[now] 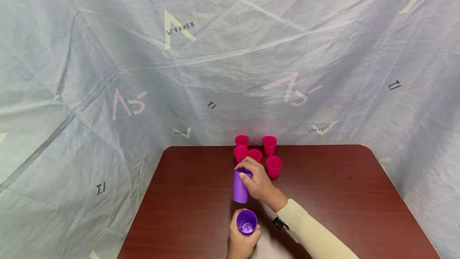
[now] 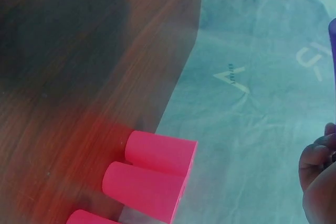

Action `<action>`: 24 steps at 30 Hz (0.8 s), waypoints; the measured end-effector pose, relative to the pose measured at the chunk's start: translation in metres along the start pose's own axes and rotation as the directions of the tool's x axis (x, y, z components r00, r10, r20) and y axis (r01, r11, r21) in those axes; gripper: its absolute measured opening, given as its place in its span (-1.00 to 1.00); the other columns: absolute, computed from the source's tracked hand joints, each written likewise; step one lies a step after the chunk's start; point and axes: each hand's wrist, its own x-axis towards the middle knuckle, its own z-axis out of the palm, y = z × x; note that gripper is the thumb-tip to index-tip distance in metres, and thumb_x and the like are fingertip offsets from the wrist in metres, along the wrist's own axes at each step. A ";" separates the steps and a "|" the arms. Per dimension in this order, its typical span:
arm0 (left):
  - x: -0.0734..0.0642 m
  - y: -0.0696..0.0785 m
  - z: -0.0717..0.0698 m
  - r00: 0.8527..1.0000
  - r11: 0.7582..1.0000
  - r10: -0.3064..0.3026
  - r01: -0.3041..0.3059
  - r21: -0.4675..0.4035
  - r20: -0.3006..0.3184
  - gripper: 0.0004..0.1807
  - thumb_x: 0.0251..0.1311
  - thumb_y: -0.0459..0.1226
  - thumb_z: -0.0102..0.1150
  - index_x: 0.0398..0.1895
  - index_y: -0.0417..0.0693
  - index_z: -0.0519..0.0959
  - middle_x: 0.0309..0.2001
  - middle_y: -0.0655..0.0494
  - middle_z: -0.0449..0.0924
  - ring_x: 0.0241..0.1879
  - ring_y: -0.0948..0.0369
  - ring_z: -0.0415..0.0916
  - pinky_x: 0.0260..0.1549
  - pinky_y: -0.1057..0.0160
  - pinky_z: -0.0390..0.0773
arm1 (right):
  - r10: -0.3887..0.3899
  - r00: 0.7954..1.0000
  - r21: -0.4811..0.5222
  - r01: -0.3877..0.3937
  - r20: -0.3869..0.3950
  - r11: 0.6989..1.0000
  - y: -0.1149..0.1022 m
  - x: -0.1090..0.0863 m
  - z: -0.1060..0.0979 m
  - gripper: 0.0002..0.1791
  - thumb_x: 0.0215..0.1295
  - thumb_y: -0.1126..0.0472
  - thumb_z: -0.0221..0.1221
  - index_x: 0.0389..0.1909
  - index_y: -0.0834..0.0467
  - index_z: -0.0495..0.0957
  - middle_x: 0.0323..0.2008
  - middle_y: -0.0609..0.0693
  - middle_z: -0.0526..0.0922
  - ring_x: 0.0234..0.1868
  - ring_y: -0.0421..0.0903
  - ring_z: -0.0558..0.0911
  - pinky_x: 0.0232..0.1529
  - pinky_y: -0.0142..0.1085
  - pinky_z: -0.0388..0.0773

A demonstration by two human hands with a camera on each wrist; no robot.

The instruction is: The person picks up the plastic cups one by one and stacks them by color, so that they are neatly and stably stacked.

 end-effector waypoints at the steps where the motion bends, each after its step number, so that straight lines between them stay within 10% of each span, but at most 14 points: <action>1: 0.000 0.000 0.000 1.000 1.000 0.001 -0.001 0.004 -0.001 -0.30 -0.29 -0.52 0.56 0.08 -0.07 0.58 -0.16 0.07 0.71 -0.18 0.25 0.68 -0.04 0.39 0.62 | -0.009 1.000 0.010 0.009 0.001 1.000 -0.001 -0.001 0.000 -0.70 0.26 0.14 0.08 -0.12 0.12 0.70 -0.23 -0.01 0.67 -0.17 -0.14 0.64 -0.11 -0.31 0.62; 14: -0.003 0.003 -0.001 0.987 0.987 -0.159 0.159 0.018 0.008 -0.29 -0.21 -0.49 0.54 0.12 0.04 0.56 -0.19 0.21 0.70 -0.23 0.37 0.62 -0.14 0.34 0.64 | -0.212 0.977 0.113 0.209 0.015 0.971 -0.017 -0.020 -0.003 -0.67 0.21 0.15 0.05 -0.12 0.16 0.67 -0.26 0.02 0.68 -0.22 -0.16 0.65 -0.12 -0.43 0.61; 24: -0.001 0.007 -0.002 0.991 0.990 -0.134 0.134 0.045 -0.009 -0.31 -0.29 -0.49 0.54 0.05 0.03 0.58 -0.23 0.18 0.73 -0.27 0.40 0.61 -0.20 0.36 0.62 | -0.272 0.961 0.125 0.263 0.053 0.957 -0.026 -0.036 -0.005 -0.61 0.22 0.01 0.10 -0.11 0.21 0.63 -0.23 0.05 0.61 -0.21 -0.19 0.61 -0.16 -0.50 0.58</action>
